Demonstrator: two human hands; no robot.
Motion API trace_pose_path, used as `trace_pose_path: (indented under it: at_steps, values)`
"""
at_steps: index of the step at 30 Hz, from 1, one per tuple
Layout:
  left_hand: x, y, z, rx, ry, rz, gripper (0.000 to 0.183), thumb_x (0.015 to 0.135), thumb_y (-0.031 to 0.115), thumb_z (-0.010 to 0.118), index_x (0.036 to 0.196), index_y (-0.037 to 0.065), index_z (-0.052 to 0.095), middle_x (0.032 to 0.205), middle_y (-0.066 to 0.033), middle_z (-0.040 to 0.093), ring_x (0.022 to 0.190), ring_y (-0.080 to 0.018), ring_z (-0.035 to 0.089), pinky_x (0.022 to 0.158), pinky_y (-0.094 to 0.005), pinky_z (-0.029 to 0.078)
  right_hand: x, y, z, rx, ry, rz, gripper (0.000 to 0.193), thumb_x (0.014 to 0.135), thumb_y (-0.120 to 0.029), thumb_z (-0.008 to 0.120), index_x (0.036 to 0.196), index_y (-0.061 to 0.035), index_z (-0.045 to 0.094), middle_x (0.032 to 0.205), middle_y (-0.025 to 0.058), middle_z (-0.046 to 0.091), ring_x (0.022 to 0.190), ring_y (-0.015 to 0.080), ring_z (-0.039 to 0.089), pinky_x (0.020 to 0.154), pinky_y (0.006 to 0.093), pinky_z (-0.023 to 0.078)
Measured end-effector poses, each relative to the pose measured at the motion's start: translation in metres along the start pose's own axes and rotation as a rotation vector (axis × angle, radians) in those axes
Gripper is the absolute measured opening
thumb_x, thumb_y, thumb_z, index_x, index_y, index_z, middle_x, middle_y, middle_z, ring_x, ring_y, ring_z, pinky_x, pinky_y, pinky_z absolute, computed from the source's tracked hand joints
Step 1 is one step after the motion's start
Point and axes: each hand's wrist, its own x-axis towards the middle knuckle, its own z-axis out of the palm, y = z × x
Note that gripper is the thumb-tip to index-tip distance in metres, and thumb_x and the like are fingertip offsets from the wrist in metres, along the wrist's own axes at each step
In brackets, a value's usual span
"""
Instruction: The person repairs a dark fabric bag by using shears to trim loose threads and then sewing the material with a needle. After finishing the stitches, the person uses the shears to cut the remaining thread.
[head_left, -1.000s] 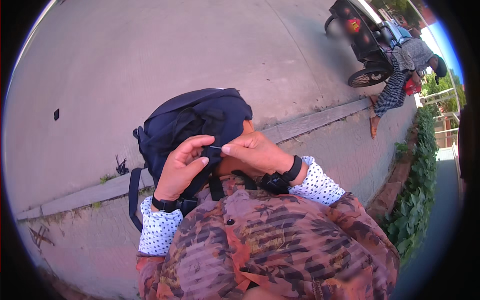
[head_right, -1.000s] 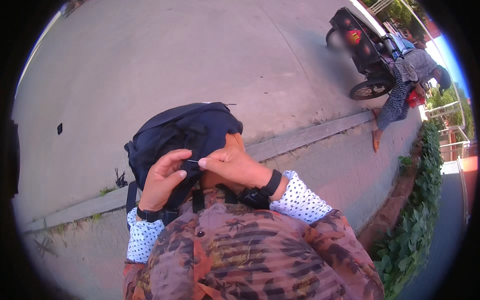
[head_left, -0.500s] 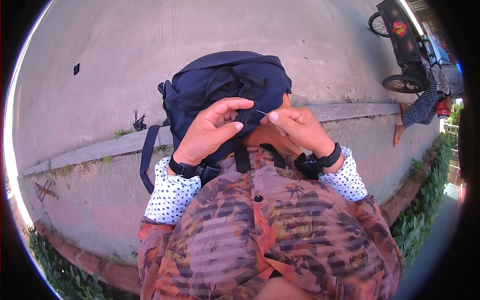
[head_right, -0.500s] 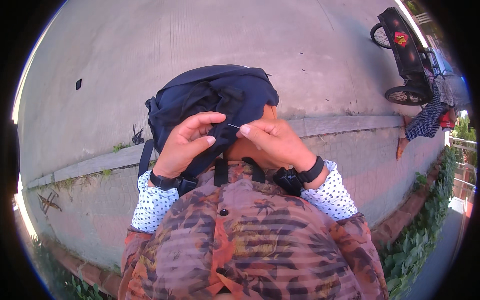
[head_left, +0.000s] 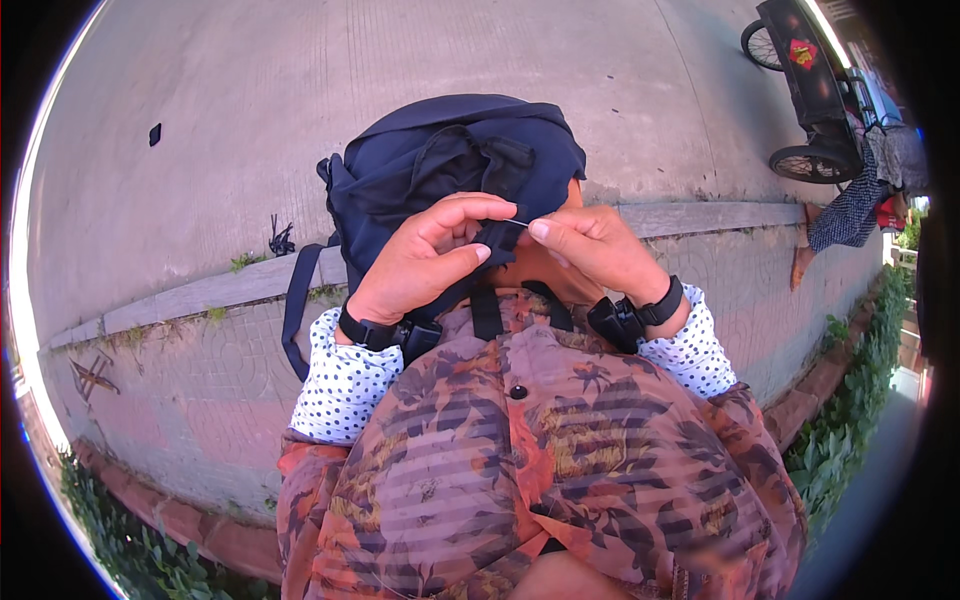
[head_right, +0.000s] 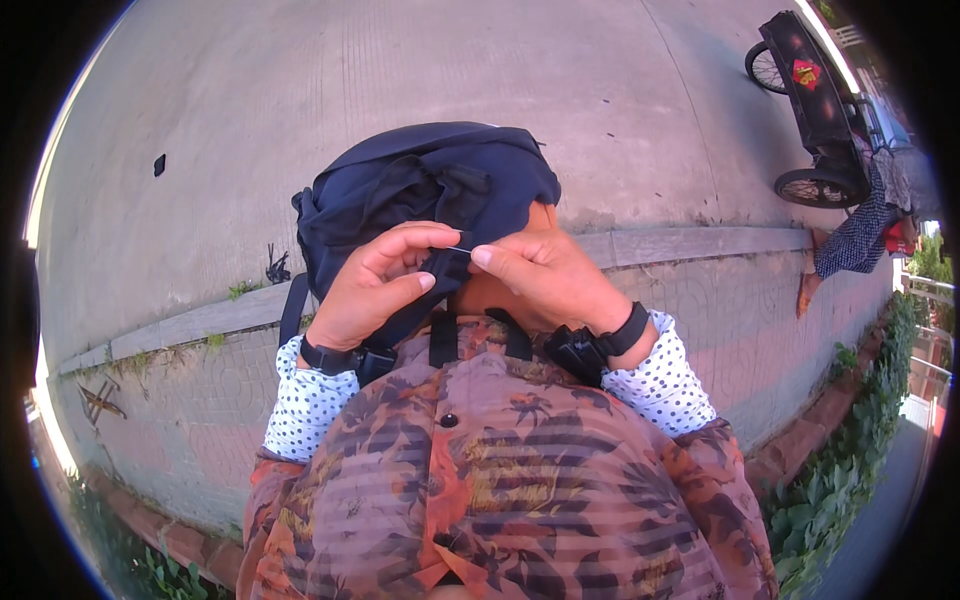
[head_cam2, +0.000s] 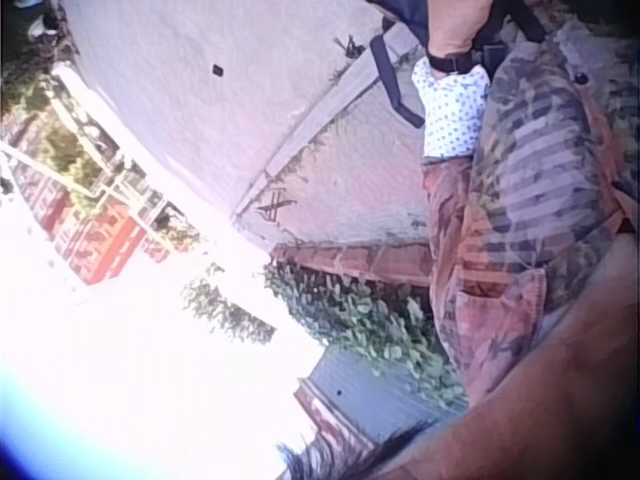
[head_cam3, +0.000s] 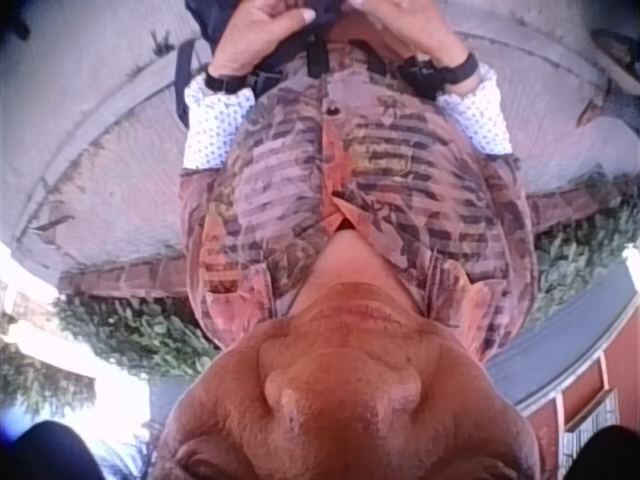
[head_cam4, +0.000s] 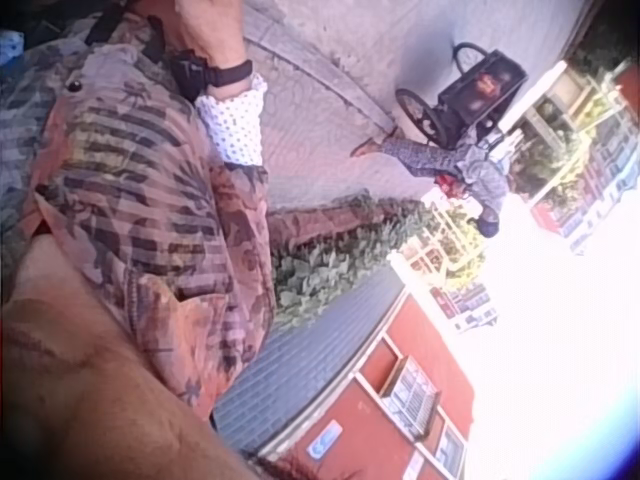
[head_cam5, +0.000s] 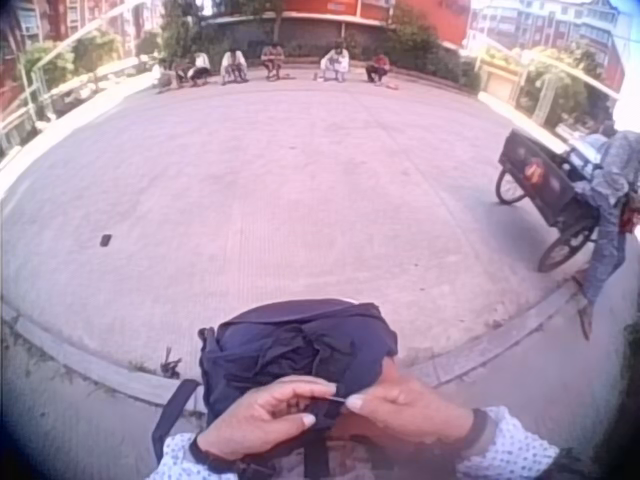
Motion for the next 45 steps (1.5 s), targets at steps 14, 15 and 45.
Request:
trace_pose_path:
  at_steps: [14, 15, 45]
  values:
    - [-0.002, 0.005, 0.001, -0.045, 0.034, -0.041, 0.047, 0.089, -0.008, 0.054, 0.135, 0.001, 0.058, 0.139, -0.0066, 0.055, 0.126, -0.0149, 0.054, 0.108, -0.0300, 0.042, 0.000, 0.014, -0.001, -0.126, 0.029, -0.104, 0.033, 0.103, -0.028, 0.058, 0.104, -0.0010, 0.076, 0.067, -0.0058, 0.054, 0.065, 0.0036, 0.047, 0.059, 0.0221, 0.038]
    - [-0.002, 0.004, 0.000, -0.037, 0.048, -0.047, 0.047, 0.089, -0.007, 0.054, 0.135, 0.001, 0.058, 0.139, -0.0068, 0.055, 0.127, -0.0151, 0.054, 0.108, -0.0303, 0.041, -0.001, 0.013, -0.003, -0.126, 0.029, -0.104, 0.033, 0.103, -0.028, 0.058, 0.104, -0.0010, 0.076, 0.067, -0.0058, 0.054, 0.065, 0.0036, 0.047, 0.059, 0.0221, 0.038]
    - [-0.001, 0.009, 0.002, -0.068, 0.036, -0.070, 0.050, 0.087, -0.008, 0.052, 0.135, 0.001, 0.057, 0.138, -0.0098, 0.058, 0.127, -0.0168, 0.056, 0.110, -0.0316, 0.041, 0.001, 0.013, -0.005, -0.085, 0.025, -0.104, 0.029, 0.102, -0.025, 0.060, 0.103, -0.0002, 0.076, 0.069, -0.0066, 0.057, 0.065, 0.0017, 0.048, 0.058, 0.0214, 0.037]
